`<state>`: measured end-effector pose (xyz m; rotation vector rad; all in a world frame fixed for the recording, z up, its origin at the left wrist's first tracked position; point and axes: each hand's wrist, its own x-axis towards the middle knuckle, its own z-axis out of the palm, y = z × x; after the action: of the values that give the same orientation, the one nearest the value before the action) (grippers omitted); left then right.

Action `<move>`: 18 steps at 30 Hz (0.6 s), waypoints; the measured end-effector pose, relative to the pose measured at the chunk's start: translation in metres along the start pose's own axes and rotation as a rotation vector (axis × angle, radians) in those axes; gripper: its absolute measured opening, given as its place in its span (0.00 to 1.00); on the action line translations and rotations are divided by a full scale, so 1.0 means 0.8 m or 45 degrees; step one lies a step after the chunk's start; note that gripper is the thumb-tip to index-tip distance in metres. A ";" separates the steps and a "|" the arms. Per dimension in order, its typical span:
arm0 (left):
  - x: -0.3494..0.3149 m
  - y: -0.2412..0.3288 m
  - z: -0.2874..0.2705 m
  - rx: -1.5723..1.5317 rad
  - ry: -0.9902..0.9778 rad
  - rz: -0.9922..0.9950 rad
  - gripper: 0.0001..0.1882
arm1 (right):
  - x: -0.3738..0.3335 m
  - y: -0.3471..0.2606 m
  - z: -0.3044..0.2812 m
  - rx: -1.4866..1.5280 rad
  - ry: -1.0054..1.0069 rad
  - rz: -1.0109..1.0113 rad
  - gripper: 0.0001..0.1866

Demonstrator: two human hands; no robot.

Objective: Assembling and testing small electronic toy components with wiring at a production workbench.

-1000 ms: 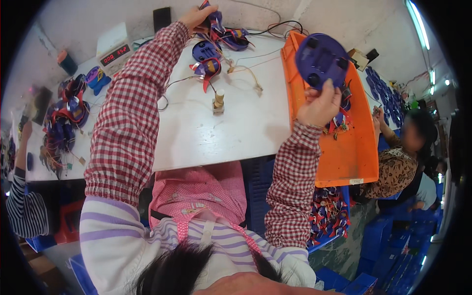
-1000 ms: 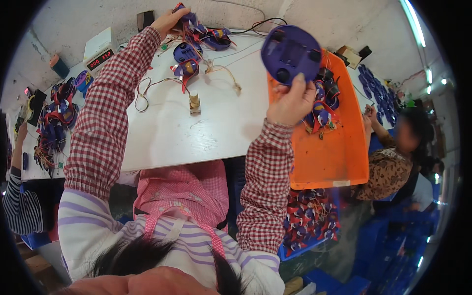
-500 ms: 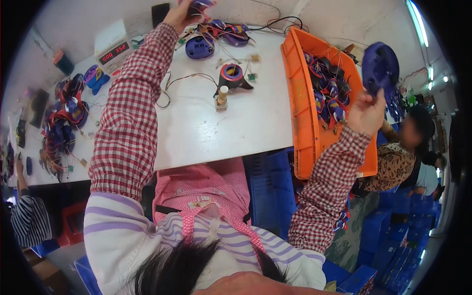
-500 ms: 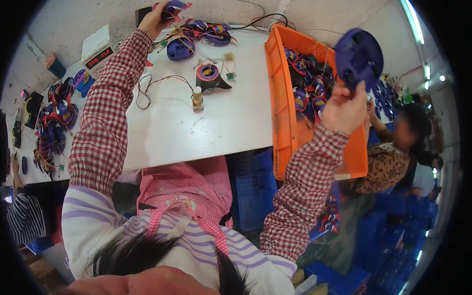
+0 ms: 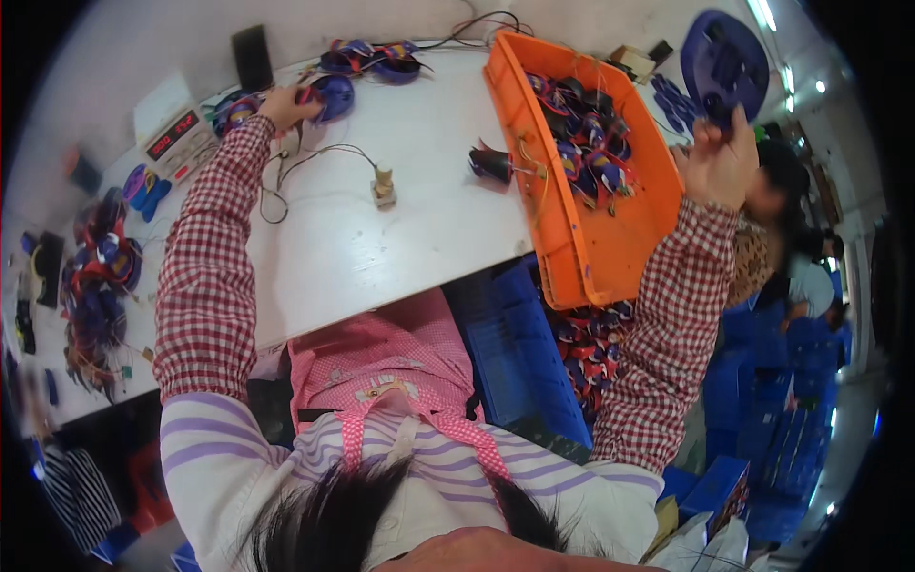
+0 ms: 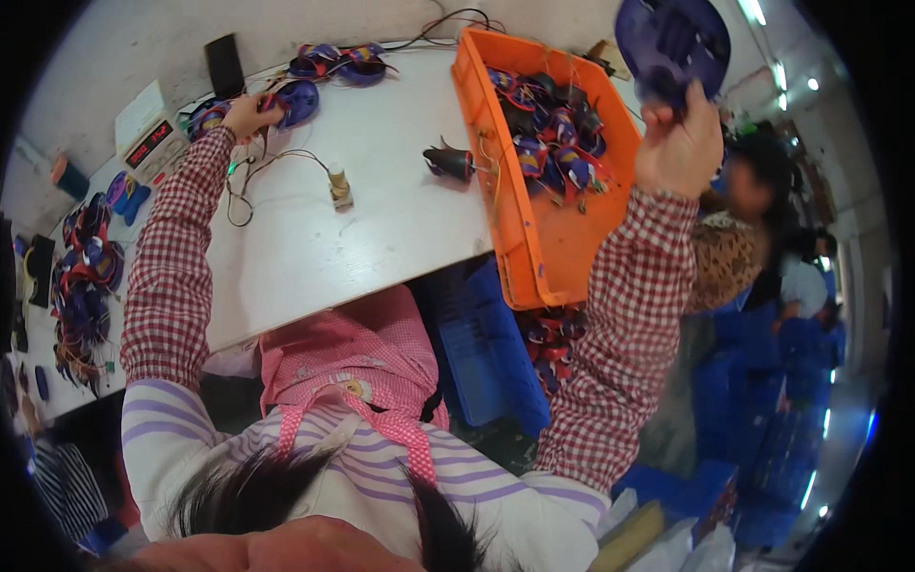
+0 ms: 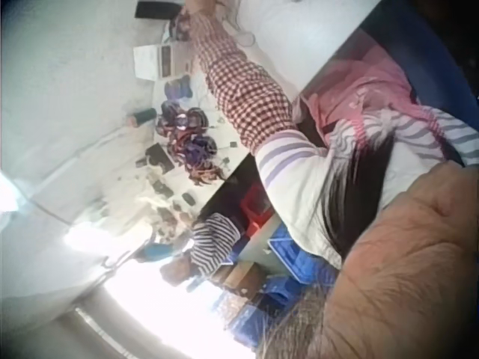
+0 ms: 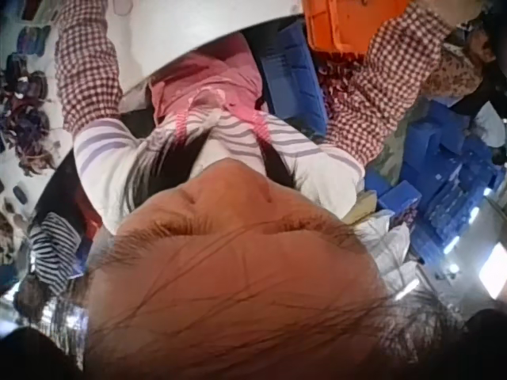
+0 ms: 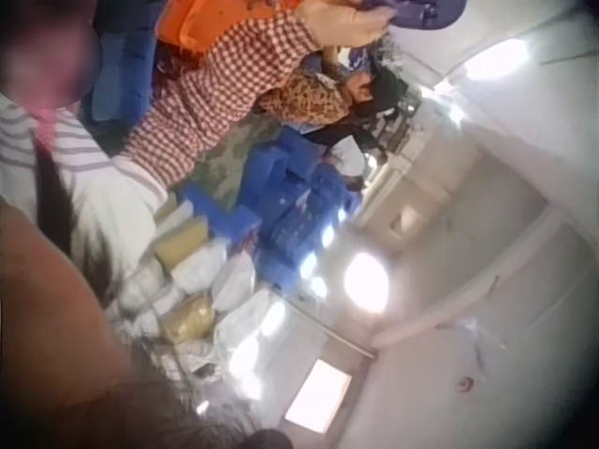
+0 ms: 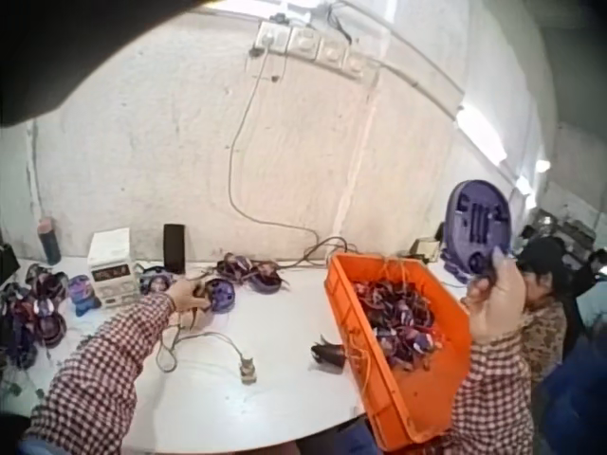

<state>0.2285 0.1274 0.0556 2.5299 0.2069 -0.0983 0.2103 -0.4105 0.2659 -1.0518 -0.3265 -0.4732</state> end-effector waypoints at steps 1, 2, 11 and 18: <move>-0.006 0.010 0.003 0.371 0.099 0.020 0.34 | -0.001 -0.003 0.011 -0.032 -0.025 -0.050 0.07; -0.013 0.024 0.008 0.713 0.115 0.034 0.37 | 0.001 -0.007 0.020 -0.048 -0.158 -0.108 0.07; -0.089 0.258 0.113 0.557 0.060 0.939 0.55 | -0.028 -0.067 0.120 -0.103 -0.484 -0.304 0.07; -0.164 0.260 0.198 -0.391 0.036 1.072 0.38 | -0.087 -0.111 0.178 0.153 -0.545 -0.243 0.07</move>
<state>0.1309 -0.1481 0.0565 2.1171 -0.7700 0.2803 0.0997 -0.3057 0.3657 -1.0041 -0.8311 -0.3894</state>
